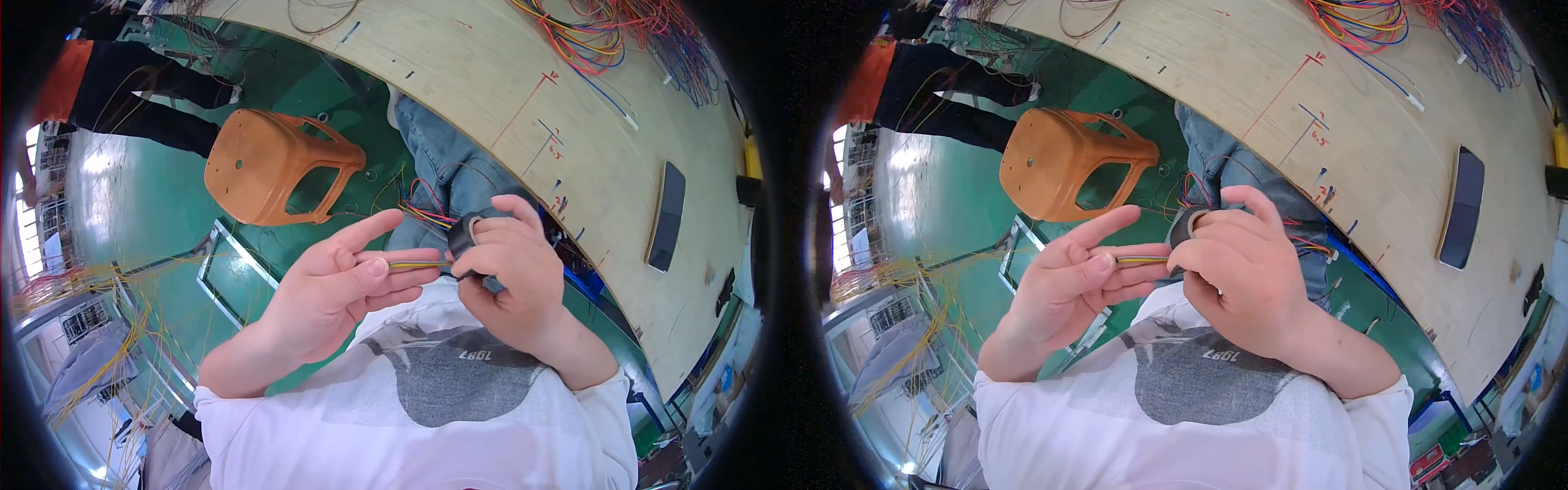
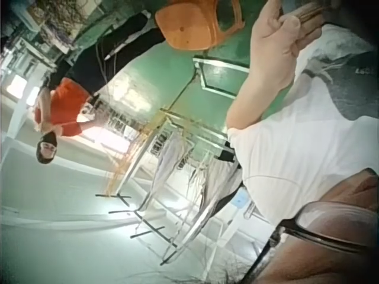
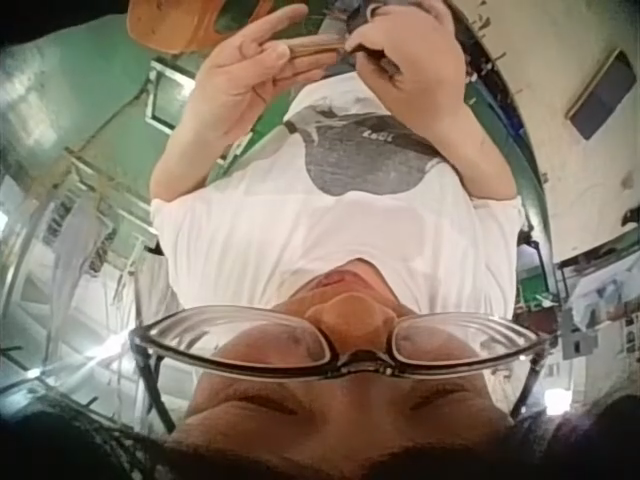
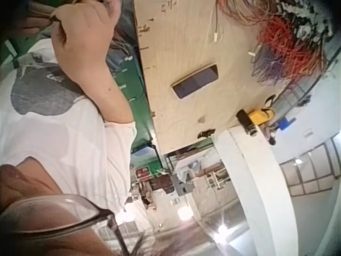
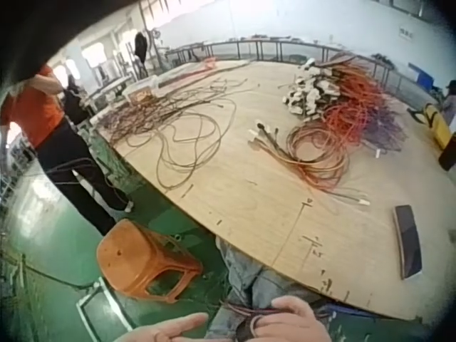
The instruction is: Apply electrical tape to secure connectors and bundle wires together on a wire harness.
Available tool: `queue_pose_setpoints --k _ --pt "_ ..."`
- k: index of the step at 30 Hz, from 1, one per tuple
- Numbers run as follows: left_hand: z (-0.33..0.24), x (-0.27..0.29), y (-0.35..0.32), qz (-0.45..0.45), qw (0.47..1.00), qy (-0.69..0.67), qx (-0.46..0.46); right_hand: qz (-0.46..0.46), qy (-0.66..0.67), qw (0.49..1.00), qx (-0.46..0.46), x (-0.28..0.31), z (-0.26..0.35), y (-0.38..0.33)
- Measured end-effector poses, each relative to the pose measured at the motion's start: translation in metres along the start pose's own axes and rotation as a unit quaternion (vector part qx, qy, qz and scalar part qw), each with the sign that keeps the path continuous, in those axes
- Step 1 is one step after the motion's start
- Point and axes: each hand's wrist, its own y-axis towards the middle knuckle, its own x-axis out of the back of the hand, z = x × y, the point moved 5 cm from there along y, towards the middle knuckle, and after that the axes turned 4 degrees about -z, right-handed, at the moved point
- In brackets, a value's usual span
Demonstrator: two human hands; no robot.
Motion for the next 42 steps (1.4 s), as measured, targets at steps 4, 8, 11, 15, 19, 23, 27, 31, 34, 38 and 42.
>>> queue_pose_setpoints --k 4,8,11,15,19,23,27,31,34,38,42 --pt "0.0 -0.002 -0.001 0.007 1.0 -0.007 -0.002 -0.014 0.038 0.999 -0.02 -0.001 -0.002 -0.005" --pt "-0.001 0.0 -0.001 -0.003 1.0 -0.011 -0.005 0.029 0.106 0.987 -0.12 -0.005 -0.009 -0.008" --pt "-0.003 0.0 -0.001 -0.008 1.0 -0.015 -0.004 0.035 0.146 0.974 -0.168 -0.008 -0.011 -0.009" --pt "-0.005 -0.001 -0.003 -0.015 1.0 -0.011 -0.007 0.024 0.126 0.987 -0.101 -0.011 -0.008 -0.009" --pt "-0.004 -0.002 -0.006 0.001 1.0 0.004 -0.008 0.049 0.188 0.971 -0.138 -0.007 -0.014 -0.005" --pt "-0.003 -0.003 -0.007 0.009 0.999 0.033 0.007 0.097 0.258 0.937 -0.215 -0.01 -0.018 -0.005" --pt "-0.002 -0.004 -0.009 0.001 0.998 0.057 -0.002 0.105 0.26 0.93 -0.236 -0.012 -0.019 -0.005" --pt "-0.006 0.0 -0.006 0.011 0.943 0.314 -0.112 0.106 0.229 0.953 -0.166 -0.017 -0.013 -0.002" --pt "-0.017 -0.031 -0.012 -0.067 0.542 0.73 -0.411 0.088 0.172 0.972 -0.131 -0.018 -0.011 0.0" --pt "-0.007 -0.029 -0.001 -0.064 0.584 0.668 -0.457 0.091 0.172 0.973 -0.126 -0.021 -0.012 -0.001" --pt "-0.005 -0.012 0.013 -0.124 0.691 0.606 -0.375 0.039 0.133 0.975 -0.175 -0.014 -0.019 -0.003"
